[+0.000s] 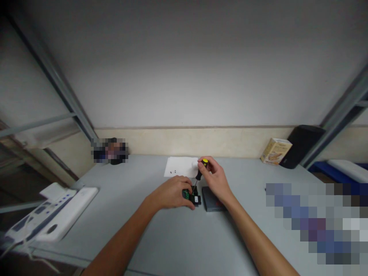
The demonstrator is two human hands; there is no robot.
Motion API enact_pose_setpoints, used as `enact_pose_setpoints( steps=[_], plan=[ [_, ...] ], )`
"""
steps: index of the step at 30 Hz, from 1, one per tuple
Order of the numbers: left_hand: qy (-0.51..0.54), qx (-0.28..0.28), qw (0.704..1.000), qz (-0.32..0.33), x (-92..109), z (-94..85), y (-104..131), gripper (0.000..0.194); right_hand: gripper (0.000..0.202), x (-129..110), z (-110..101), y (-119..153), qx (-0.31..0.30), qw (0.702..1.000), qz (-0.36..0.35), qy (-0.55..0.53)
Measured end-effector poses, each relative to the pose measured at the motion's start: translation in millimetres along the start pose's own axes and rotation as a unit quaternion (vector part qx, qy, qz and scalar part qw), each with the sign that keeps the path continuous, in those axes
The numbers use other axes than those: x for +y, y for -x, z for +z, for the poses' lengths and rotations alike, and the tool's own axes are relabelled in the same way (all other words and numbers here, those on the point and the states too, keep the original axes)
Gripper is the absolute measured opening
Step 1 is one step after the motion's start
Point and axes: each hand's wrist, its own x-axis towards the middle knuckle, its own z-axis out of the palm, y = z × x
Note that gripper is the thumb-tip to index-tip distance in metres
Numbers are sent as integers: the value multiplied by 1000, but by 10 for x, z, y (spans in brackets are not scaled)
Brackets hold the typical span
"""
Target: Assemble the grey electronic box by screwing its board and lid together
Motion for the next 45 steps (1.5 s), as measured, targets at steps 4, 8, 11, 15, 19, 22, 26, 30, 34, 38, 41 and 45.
enact_pose_setpoints(
  steps=[4, 8, 11, 15, 19, 22, 26, 30, 34, 38, 41, 45],
  plan=[
    [3, 3, 1000, 4, -10, 4, 10, 43, 30, 66, -30, -17, 71, 991, -36, 110],
    [4, 2, 1000, 4, -14, 4, 15, 45, 31, 87, -83, -51, 148, 982, -47, 110],
    [5, 1, 1000, 6, -9, -4, 20, 46, 32, 73, -115, -69, 189, 975, -55, 105],
    [2, 1, 1000, 8, -1, -17, 24, 44, 33, 61, -101, -62, 203, 972, -51, 105],
    [-2, 2, 1000, 14, -10, -18, 24, 44, 36, 65, -49, -41, 180, 979, -28, 92],
    [-2, 2, 1000, 15, -19, -15, 29, 45, 36, 75, -35, -34, 175, 981, -20, 85],
    [15, 2, 1000, 8, 13, -47, 56, 44, 36, 96, -61, -46, 200, 975, -24, 95],
    [44, 60, 997, -8, 50, -173, 95, 29, 36, 103, -91, -65, 244, 965, -30, 90],
    [-14, 157, 986, -47, -53, -332, 118, 29, 40, 98, -61, -53, 214, 972, -16, 92],
    [-90, 232, 963, -108, -235, -394, 132, 33, 42, 115, 18, 2, 141, 982, 5, 125],
    [-109, 238, 957, -124, -315, -357, 134, 34, 41, 129, 60, 39, 115, 982, -2, 152],
    [-116, 197, 966, -122, -336, -271, 121, 35, 41, 136, 64, 50, 107, 978, -29, 176]
  ],
)
